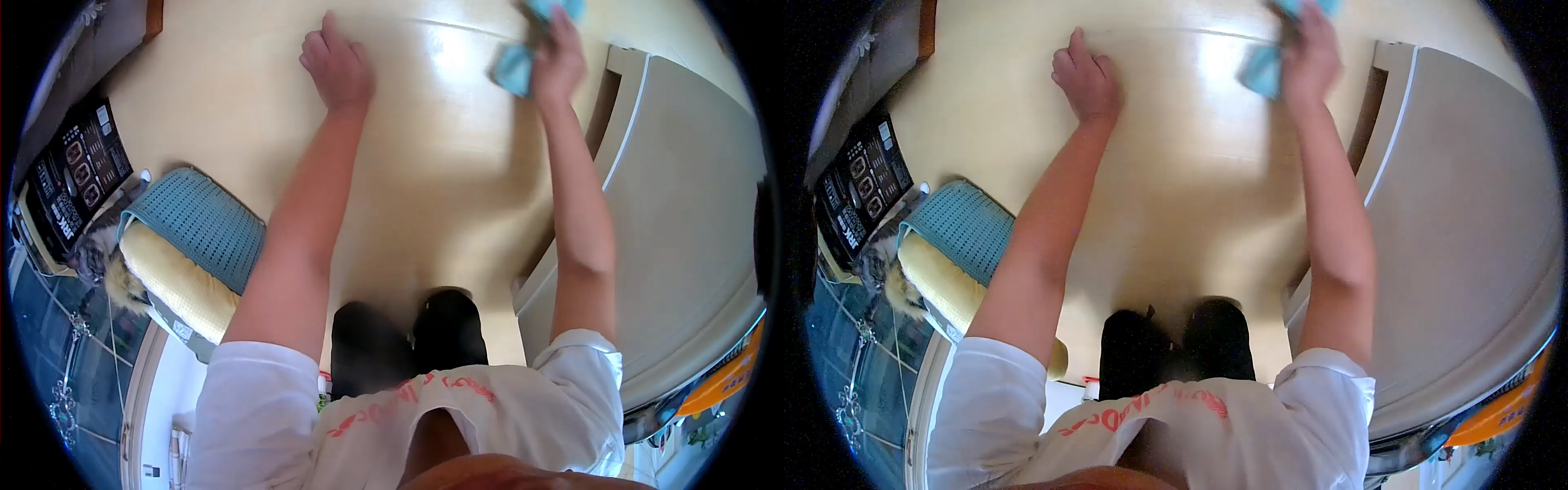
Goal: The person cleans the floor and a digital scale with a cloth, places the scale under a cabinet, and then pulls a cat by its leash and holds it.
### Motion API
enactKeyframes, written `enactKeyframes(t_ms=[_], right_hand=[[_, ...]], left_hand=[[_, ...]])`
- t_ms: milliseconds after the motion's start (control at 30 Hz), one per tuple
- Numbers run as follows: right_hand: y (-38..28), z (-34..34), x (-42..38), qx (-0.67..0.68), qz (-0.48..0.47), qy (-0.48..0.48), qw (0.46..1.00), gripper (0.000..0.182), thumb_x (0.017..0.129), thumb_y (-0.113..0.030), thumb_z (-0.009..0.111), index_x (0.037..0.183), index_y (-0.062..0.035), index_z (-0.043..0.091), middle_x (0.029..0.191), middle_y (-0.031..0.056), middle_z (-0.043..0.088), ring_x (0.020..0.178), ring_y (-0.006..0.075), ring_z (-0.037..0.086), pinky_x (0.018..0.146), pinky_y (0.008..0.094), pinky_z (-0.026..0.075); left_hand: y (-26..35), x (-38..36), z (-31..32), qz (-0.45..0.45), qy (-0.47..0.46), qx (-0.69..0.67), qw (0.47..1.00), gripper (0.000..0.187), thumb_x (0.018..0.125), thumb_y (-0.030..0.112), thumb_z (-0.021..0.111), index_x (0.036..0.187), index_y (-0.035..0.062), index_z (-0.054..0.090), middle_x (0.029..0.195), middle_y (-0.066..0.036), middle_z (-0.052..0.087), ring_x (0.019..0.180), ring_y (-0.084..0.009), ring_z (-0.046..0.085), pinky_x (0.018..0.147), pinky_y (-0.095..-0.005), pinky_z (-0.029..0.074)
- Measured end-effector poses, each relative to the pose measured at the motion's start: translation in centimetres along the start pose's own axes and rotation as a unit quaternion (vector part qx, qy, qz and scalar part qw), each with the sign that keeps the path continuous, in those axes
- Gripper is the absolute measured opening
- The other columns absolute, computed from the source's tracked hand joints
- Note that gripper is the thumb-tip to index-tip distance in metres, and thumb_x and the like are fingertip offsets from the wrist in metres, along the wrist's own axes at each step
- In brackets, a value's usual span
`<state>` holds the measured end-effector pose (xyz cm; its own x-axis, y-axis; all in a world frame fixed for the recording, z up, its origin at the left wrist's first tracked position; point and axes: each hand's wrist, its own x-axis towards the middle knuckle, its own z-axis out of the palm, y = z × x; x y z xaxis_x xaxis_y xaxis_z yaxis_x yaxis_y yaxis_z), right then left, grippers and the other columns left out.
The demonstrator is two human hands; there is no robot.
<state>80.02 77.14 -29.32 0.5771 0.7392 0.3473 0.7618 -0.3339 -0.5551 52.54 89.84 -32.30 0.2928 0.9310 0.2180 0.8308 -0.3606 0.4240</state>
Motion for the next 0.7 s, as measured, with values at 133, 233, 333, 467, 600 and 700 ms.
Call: enactKeyframes(t_ms=[133, 233, 333, 467, 600, 700], right_hand=[[4.8, -5.9, -8.5, -0.163, 0.094, -0.007, 0.982, 0.062, 0.079, 0.008, 0.054, 0.137, -0.0127, 0.057, 0.138, 0.0144, 0.055, 0.122, 0.0347, 0.055, 0.104, 0.0417, 0.044], [5.7, -2.3, -6.8, -0.165, 0.063, 0.054, 0.983, 0.053, 0.084, 0.001, 0.056, 0.134, -0.0143, 0.059, 0.140, 0.0130, 0.054, 0.124, 0.0362, 0.052, 0.103, 0.0423, 0.044], [4.2, 2.5, 0.1, -0.142, 0.011, 0.042, 0.989, 0.050, 0.084, -0.003, 0.057, 0.133, -0.0148, 0.060, 0.138, 0.0120, 0.056, 0.124, 0.0354, 0.053, 0.102, 0.0426, 0.045], [0.0, 6.8, 2.8, -0.116, -0.110, 0.003, 0.987, 0.051, 0.085, -0.003, 0.058, 0.134, -0.0172, 0.059, 0.135, 0.0113, 0.059, 0.121, 0.0335, 0.055, 0.100, 0.0412, 0.046], [-8.7, 8.0, 0.1, -0.004, -0.142, -0.079, 0.987, 0.033, 0.089, -0.004, 0.059, 0.122, -0.0056, 0.065, 0.123, 0.0196, 0.063, 0.116, 0.0391, 0.057, 0.100, 0.0424, 0.046], [-13.6, 9.2, -2.5, 0.028, -0.204, -0.117, 0.972, 0.034, 0.088, -0.003, 0.059, 0.122, -0.0060, 0.065, 0.123, 0.0196, 0.063, 0.118, 0.0414, 0.055, 0.101, 0.0439, 0.046]], left_hand=[[-0.4, 0.1, 0.4, 0.004, -0.002, 0.019, 1.000, 0.048, 0.085, 0.014, 0.054, 0.133, 0.0080, 0.050, 0.100, -0.012, 0.048, 0.098, -0.0317, 0.047, 0.088, -0.0474, 0.036], [-0.3, -0.2, 0.5, 0.013, 0.011, 0.031, 0.999, 0.047, 0.084, 0.013, 0.055, 0.131, 0.0082, 0.052, 0.100, -0.012, 0.049, 0.098, -0.0323, 0.048, 0.087, -0.0474, 0.037], [0.4, 0.3, 0.2, 0.017, 0.012, 0.007, 1.000, 0.046, 0.082, 0.010, 0.057, 0.128, 0.0083, 0.055, 0.098, -0.013, 0.051, 0.098, -0.0332, 0.050, 0.088, -0.0470, 0.039], [-0.5, -1.3, -1.7, 0.058, 0.005, -0.097, 0.994, 0.043, 0.086, 0.012, 0.057, 0.129, 0.0064, 0.055, 0.097, -0.013, 0.051, 0.097, -0.0331, 0.049, 0.090, -0.0456, 0.040], [-4.0, -10.2, -6.8, -0.101, 0.131, -0.088, 0.982, 0.043, 0.090, 0.014, 0.054, 0.132, 0.0056, 0.052, 0.103, -0.015, 0.051, 0.098, -0.0337, 0.046, 0.091, -0.0467, 0.038], [-4.6, -21.3, -10.5, -0.241, 0.096, -0.096, 0.961, 0.043, 0.094, 0.018, 0.051, 0.134, 0.0030, 0.049, 0.108, -0.017, 0.050, 0.103, -0.0347, 0.044, 0.096, -0.0491, 0.034]])
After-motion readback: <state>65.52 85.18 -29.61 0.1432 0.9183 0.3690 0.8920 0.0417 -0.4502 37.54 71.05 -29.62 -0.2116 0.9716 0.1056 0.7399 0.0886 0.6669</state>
